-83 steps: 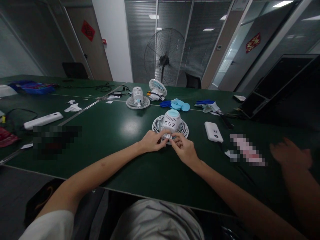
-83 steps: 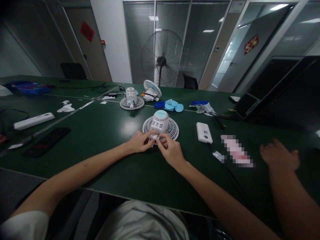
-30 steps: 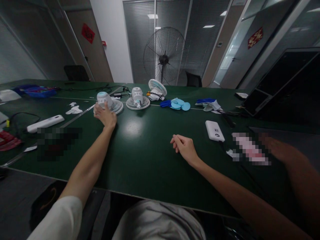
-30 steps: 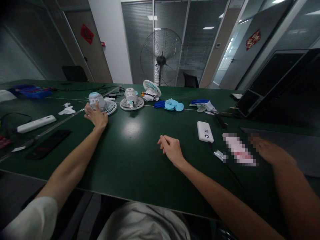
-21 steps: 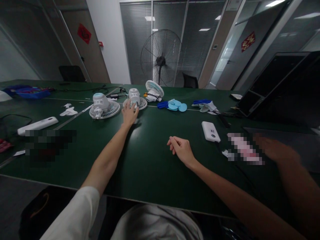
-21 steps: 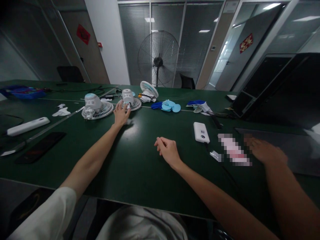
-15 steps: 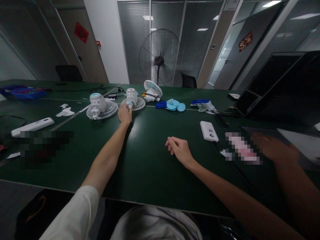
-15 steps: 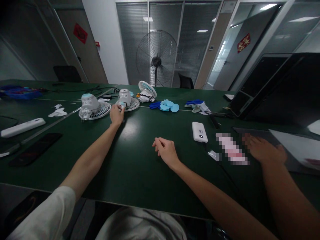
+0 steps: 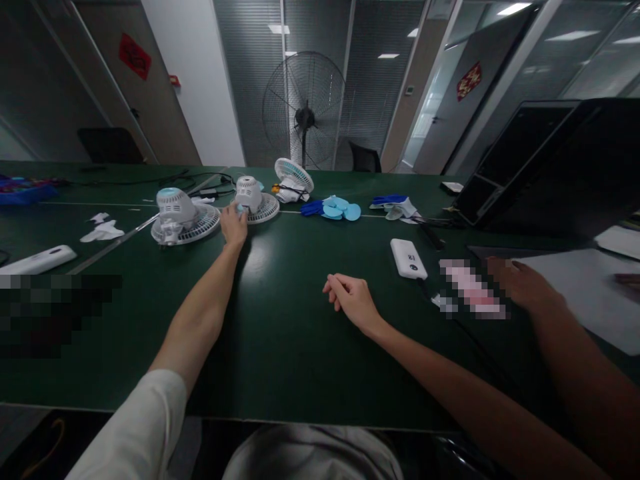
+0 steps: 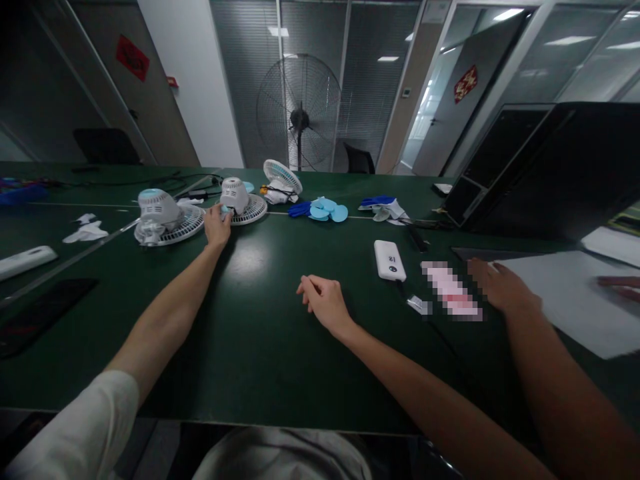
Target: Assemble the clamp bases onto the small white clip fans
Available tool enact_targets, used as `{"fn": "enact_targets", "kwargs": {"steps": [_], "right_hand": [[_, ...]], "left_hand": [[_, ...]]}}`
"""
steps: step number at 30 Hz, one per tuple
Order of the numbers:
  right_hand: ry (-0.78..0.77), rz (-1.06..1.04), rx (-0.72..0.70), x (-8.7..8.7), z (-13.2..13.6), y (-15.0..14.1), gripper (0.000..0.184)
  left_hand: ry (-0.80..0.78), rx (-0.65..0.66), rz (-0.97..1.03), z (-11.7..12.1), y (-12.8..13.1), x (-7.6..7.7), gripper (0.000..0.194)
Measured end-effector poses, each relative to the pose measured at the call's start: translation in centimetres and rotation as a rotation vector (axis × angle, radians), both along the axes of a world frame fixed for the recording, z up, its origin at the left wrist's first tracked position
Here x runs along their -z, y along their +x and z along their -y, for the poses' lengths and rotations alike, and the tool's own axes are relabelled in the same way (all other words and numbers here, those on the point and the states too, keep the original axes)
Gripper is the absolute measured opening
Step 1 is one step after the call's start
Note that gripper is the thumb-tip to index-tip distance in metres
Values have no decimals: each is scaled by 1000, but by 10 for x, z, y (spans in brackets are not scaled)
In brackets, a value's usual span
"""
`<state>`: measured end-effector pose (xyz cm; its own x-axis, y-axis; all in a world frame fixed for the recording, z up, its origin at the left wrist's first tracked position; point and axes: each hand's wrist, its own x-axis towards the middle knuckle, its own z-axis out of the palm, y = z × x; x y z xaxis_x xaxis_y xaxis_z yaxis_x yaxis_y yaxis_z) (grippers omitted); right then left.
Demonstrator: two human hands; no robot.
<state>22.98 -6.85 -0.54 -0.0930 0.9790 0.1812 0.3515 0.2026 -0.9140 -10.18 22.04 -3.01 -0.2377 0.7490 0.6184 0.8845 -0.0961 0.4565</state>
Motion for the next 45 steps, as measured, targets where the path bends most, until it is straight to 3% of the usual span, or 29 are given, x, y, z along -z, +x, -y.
{"fn": "enact_targets", "kwargs": {"steps": [6,13,23,30,32,35,38,41,45], "right_hand": [[-14,7,-4,0,-1,1,43],[-21,14,-21,0,0,2,43],[2,38,-55,6,-3,4,45],[217,426,-12,-1,1,1,33],[267,566,-58,-2,3,-2,42],[212,754,-247,-4,4,-5,68],[112,834,-382,-6,2,-5,71],[81,839,-390,-6,1,-4,72],[79,831,-389,-7,2,-3,72]], "left_hand": [[95,-28,-79,2,8,-7,37],[38,-72,-68,6,19,-12,42],[21,51,-189,9,23,-13,48],[15,34,-184,7,19,-12,38],[31,27,-170,7,19,-11,39],[59,42,-146,7,20,-10,38],[121,56,-88,4,18,-6,40],[134,68,48,-4,12,0,46],[56,124,172,-17,1,7,35]]}}
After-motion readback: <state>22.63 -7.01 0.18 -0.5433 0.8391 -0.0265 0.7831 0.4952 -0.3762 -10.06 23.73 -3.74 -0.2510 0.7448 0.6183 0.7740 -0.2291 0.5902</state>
